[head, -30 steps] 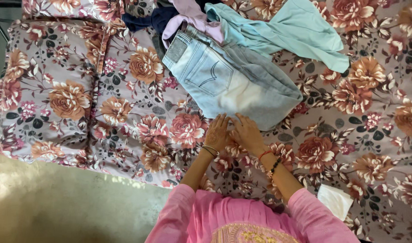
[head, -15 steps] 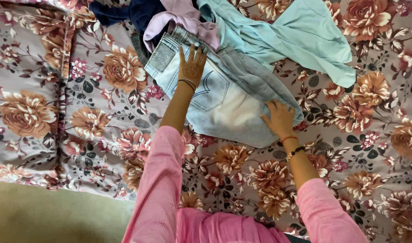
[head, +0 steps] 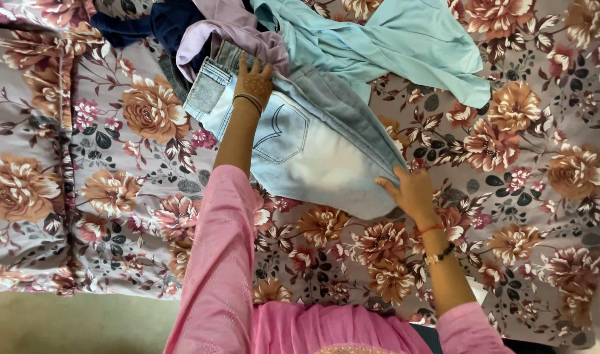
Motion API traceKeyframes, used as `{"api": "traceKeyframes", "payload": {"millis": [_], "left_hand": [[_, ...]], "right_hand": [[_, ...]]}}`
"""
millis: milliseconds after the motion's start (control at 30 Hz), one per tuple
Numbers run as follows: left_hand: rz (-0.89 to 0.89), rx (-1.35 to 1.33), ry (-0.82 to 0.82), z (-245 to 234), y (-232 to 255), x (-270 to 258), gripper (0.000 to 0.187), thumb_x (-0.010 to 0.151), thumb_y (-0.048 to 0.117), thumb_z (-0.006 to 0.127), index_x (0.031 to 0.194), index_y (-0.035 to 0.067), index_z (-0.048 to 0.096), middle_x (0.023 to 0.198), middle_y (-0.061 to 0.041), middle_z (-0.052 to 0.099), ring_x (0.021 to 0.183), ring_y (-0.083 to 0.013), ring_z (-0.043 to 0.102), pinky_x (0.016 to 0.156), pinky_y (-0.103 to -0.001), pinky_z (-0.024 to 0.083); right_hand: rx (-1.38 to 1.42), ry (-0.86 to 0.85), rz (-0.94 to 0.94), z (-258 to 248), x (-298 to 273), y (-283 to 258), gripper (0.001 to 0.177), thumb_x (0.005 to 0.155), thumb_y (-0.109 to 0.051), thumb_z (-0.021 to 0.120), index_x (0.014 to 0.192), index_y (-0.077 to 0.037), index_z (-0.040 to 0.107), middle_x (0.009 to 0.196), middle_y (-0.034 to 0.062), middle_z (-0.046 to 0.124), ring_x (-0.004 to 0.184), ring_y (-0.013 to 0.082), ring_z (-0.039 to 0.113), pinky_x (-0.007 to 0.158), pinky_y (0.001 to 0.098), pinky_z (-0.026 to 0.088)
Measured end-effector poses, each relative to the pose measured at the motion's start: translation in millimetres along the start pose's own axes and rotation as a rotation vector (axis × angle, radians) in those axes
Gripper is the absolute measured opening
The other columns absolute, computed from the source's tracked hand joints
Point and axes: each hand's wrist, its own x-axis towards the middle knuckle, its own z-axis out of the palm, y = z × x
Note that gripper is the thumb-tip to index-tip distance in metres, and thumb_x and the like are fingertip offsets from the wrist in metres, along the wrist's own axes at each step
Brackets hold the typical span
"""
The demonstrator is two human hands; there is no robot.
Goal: The person folds a white shirt and a pair of blue jeans by hand on a bed.
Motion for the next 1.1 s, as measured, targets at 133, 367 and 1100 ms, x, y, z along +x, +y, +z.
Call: {"api": "traceKeyframes", "payload": {"millis": [133, 367, 1100], "left_hand": [[0.117, 0.039, -0.073, -57.1, 7.3, -46.8, 0.031, 0.09, 0.027, 0.066, 0.117, 0.016, 0.076, 0.149, -0.004, 0.049, 0.139, -0.0299, 0.043, 0.124, -0.051, 0.022], [0.182, -0.49, 0.22, -137.3, 19.1, -206.5, 0.03, 0.068, 0.014, 0.079, 0.097, 0.01, 0.071, 0.112, -0.008, 0.067, 0.102, -0.028, 0.062, 0.097, -0.04, 0.047], [-0.388, -0.715, 0.424, -38.3, 201.3, -489.3, 0.001, 0.082, 0.011, 0.059, 0.084, 0.011, 0.059, 0.081, -0.01, 0.062, 0.089, -0.0333, 0.062, 0.084, -0.046, 0.046]], "right_hand": [[0.137, 0.272, -0.031, -57.0, -48.5, -25.8, 0.044, 0.095, -0.047, 0.074, 0.085, -0.005, 0.069, 0.058, 0.0111, 0.055, 0.056, 0.0339, 0.056, 0.063, 0.0431, 0.046], [-0.069, 0.493, 0.064, -133.3, -138.4, -19.1, 0.041, 0.094, -0.05, 0.08, 0.089, -0.01, 0.075, 0.07, 0.0091, 0.062, 0.066, 0.0316, 0.059, 0.062, 0.0417, 0.043], [0.272, 0.136, -0.24, -8.2, -236.3, -105.5, 0.051, 0.088, -0.029, 0.073, 0.134, -0.008, 0.062, 0.139, 0.0193, 0.058, 0.126, 0.0391, 0.057, 0.104, 0.0494, 0.047]]}}
